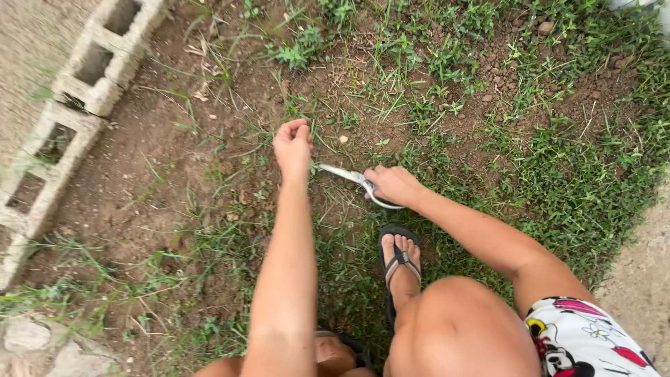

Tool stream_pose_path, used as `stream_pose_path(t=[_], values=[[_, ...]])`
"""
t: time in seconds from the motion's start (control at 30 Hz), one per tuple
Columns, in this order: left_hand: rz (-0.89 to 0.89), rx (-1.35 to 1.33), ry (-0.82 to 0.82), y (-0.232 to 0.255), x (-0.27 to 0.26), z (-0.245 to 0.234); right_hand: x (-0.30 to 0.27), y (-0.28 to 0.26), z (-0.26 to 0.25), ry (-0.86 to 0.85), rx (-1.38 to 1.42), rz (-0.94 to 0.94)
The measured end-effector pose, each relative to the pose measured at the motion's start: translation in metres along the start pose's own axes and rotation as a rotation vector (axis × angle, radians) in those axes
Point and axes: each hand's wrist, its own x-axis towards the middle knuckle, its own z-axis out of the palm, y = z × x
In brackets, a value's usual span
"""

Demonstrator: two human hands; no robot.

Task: Trimming grass and weeds using a pair of scissors in a garden area.

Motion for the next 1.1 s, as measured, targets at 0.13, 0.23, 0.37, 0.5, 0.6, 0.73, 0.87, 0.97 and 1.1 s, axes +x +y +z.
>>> stream_pose_path(t=[0.13, 0.23, 0.37, 0.5, 0.6, 0.73, 0.87, 0.97, 1.1], values=[[-0.064, -0.244, 0.070, 0.028, -0.011, 0.062, -0.009, 0.008, -0.052, 0.429, 0.114, 0.110], [-0.085, -0.339, -0.085, 0.071, -0.031, 0.092, -0.036, 0.054, -0.072, 0.424, 0.217, 0.359], [0.002, -0.273, -0.242, 0.102, -0.020, 0.104, -0.073, 0.132, -0.071, 0.364, 0.190, 0.844], [0.058, -0.128, -0.189, 0.090, 0.015, 0.118, -0.061, 0.176, -0.094, 0.201, 0.202, 1.000], [0.082, -0.057, -0.157, 0.084, 0.027, 0.122, -0.022, 0.214, -0.100, 0.162, 0.151, 0.877], [0.116, 0.090, -0.138, 0.064, 0.048, 0.123, 0.010, 0.246, -0.108, 0.255, 0.103, 0.722], [0.232, 0.454, -0.084, 0.079, 0.065, 0.146, 0.024, 0.304, -0.087, 0.224, 0.139, 0.588], [0.286, 0.642, -0.120, 0.084, 0.075, 0.196, 0.027, 0.351, -0.073, 0.254, 0.169, 0.464], [0.305, 0.758, -0.269, 0.082, 0.088, 0.259, 0.027, 0.340, -0.121, 0.172, 0.238, 0.372]])
